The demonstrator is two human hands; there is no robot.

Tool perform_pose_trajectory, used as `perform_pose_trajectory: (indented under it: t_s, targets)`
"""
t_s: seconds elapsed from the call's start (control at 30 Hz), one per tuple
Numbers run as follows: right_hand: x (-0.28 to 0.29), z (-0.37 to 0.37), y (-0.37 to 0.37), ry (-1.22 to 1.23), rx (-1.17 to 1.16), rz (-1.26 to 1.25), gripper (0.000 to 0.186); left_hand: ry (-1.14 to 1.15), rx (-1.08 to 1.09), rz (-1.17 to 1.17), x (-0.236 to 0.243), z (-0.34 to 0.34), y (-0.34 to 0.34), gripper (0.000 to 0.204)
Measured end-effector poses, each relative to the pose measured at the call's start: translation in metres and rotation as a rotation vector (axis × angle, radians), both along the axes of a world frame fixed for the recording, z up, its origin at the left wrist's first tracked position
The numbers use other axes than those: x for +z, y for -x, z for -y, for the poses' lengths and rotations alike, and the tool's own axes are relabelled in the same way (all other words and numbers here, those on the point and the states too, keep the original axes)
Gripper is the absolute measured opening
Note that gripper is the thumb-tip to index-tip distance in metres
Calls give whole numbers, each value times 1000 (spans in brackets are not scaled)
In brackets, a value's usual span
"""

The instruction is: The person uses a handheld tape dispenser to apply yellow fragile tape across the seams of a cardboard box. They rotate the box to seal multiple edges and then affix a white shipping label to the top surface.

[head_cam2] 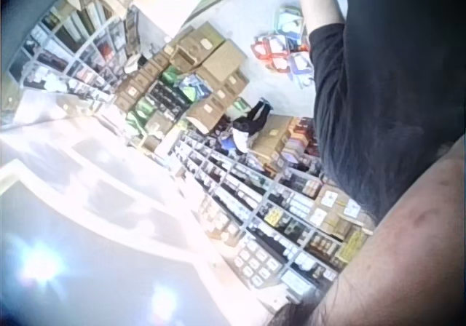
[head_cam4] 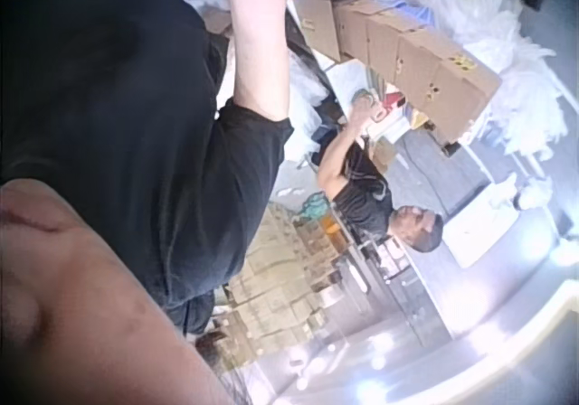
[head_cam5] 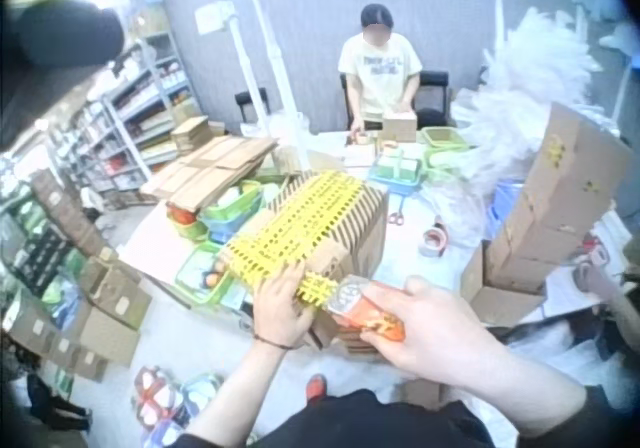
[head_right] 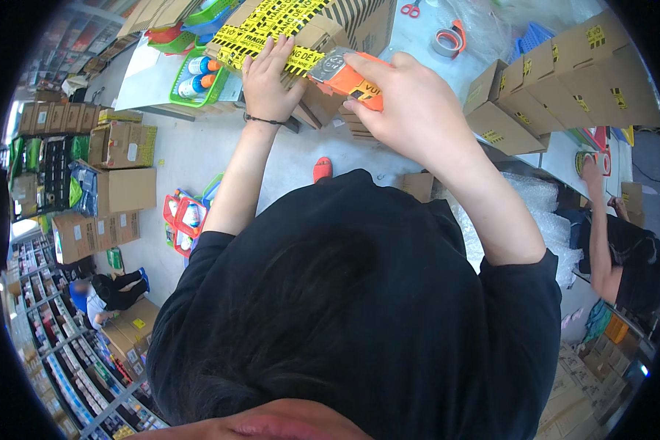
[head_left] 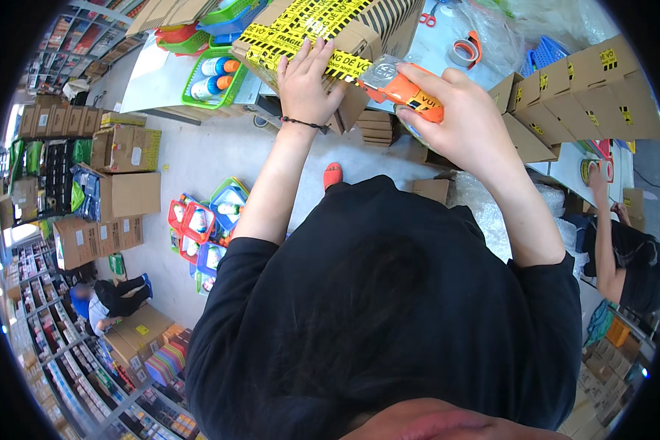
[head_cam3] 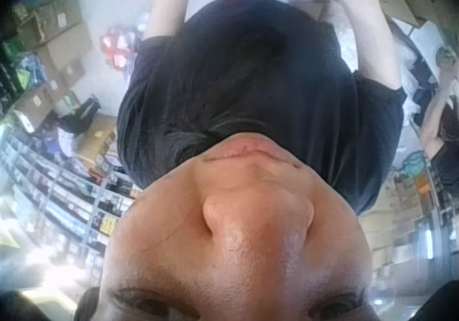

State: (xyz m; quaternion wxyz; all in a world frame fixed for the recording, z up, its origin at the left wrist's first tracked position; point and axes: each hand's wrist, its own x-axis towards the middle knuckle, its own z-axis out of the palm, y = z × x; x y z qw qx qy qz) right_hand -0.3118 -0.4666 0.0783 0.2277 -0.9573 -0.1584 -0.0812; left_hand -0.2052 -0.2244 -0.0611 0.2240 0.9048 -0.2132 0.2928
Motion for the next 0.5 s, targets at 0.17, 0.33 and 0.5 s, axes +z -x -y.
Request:
perform_pose_trajectory:
  t_s: [0.17, 0.33, 0.5]
  targets:
    - [-28, 16, 5, 66, 33, 63, 55, 16, -12, 18, 0, 2, -1, 58]
    - [-68, 26, 17, 12, 14, 38, 57, -64, -48, 9, -5, -4, -7, 54]
    - [-139, 64, 52, -117, -11, 36, 66, -355, -160, -13, 8, -17, -14, 59]
